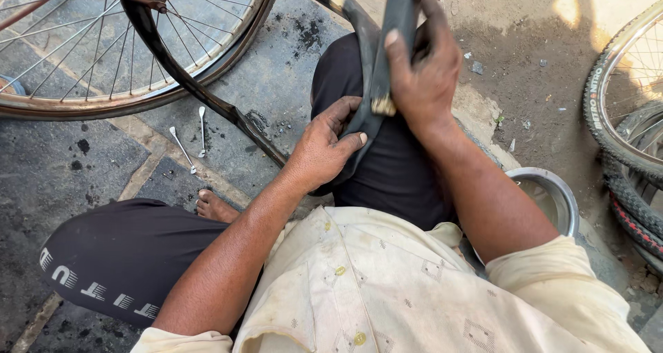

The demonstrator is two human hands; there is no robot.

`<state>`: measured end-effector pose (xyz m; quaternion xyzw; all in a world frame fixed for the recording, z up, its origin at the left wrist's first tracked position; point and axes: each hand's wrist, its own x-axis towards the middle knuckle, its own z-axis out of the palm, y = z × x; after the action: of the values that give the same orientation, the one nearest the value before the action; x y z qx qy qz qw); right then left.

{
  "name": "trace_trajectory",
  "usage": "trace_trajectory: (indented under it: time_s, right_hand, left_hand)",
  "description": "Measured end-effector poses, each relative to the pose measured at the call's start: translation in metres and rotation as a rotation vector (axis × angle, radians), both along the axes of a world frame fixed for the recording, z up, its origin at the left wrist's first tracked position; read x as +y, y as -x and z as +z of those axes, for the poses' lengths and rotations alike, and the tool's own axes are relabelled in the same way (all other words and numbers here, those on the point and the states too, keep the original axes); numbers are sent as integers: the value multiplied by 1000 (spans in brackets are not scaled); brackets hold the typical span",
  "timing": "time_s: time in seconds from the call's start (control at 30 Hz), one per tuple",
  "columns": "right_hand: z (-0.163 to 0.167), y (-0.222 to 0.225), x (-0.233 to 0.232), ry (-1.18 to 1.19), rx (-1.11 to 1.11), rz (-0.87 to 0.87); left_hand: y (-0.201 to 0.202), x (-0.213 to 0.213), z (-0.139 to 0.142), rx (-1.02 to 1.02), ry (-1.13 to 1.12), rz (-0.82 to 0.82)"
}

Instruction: The person sits on the ground and uses a sanding block to roughen the surface of a bicycle inner tube. They then use scissors to cut a small piece of rubber and continue sanding the tube, preparing it for a patch repair.

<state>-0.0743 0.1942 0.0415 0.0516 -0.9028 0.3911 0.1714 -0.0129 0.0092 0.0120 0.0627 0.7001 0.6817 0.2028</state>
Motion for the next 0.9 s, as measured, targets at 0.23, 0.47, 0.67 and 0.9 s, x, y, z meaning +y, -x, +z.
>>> trace_trajectory:
  time_s: [0.23, 0.47, 0.67, 0.9]
  right_hand:
    - [14, -86, 4, -149, 93, 230]
    - [-12, -1, -1, 27, 72, 140]
    - [-28, 28, 36, 847, -134, 170]
    - [10, -31, 53, 1263, -596, 257]
  left_hand:
    - [0, -9, -8, -92, -254, 22]
    - [-2, -1, -2, -67, -68, 22]
    - [-7, -12, 4, -339, -288, 258]
    - [-19, -25, -11, -323, -399, 241]
